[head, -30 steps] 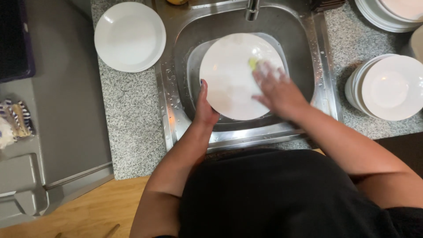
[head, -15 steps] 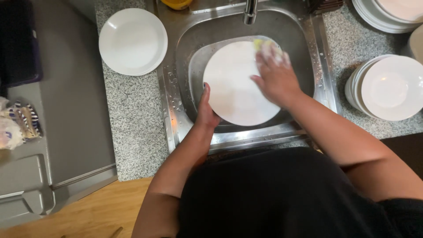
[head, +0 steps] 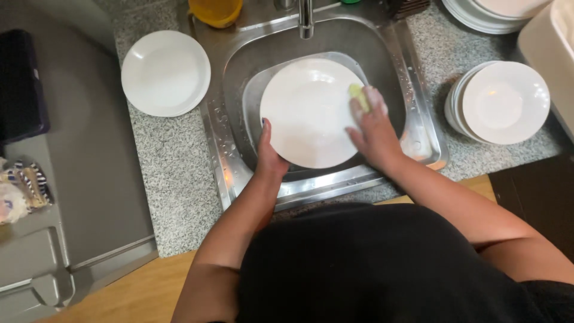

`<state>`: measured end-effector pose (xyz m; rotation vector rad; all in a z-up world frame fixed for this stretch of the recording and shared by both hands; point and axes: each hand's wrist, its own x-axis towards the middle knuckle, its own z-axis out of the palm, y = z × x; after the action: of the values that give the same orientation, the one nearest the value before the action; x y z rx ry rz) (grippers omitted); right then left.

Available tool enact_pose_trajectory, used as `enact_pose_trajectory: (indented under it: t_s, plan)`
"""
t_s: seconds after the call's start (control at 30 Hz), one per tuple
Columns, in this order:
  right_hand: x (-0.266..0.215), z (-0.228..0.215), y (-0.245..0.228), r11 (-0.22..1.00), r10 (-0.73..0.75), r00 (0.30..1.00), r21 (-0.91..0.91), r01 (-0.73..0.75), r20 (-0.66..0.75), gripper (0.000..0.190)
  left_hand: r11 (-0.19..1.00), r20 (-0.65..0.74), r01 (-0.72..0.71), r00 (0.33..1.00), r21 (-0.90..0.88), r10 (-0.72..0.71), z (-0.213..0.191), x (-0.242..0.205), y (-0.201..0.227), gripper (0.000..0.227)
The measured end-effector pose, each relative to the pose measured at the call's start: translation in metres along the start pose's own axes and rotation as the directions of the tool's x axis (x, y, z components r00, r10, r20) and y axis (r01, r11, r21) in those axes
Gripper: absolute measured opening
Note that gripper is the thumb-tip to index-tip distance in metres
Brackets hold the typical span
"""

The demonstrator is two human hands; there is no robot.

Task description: Washing various dishes and bowls in a kitchen sink using a sponge and soapy water.

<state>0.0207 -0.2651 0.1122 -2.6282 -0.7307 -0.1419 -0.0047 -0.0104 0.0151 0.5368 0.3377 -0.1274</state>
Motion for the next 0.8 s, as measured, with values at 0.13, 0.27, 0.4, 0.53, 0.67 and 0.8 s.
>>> enact_pose_trajectory:
  t_s: [0.13,0.27,0.4,0.53,0.67,0.8]
  plan:
    - [-0.003,0.017,0.012,0.960,0.117,0.972,0.275,-0.058,-0.202,0.063,0.998,-0.011,0.057,0.998,0.039,-0.057,0.002,-0.025,0.012,0.076]
    - [0.006,0.036,-0.002,0.657,0.404,0.908,0.727,-0.200,-0.115,0.059,0.967,-0.121,0.037,0.993,0.251,-0.007,-0.018,-0.052,0.041,0.065]
    - [0.013,0.062,-0.044,0.624,0.418,0.906,0.746,-0.232,-0.069,0.051,0.644,-0.082,-0.206,0.919,0.737,0.387,-0.042,-0.094,0.084,0.047]
    - [0.021,0.091,-0.106,0.688,0.336,0.939,0.701,-0.189,-0.076,0.050,0.354,-0.005,-0.261,0.799,0.898,0.602,-0.089,-0.128,0.126,0.046]
    - [0.028,0.111,-0.164,0.732,0.192,0.977,0.677,-0.078,-0.095,0.051,0.058,0.099,-0.207,0.673,0.977,0.733,-0.120,-0.153,0.168,0.056]
    - [0.027,0.123,-0.205,0.684,0.211,0.977,0.712,-0.161,0.018,0.049,-0.080,0.069,-0.013,0.652,0.997,0.755,-0.151,-0.160,0.187,0.064]
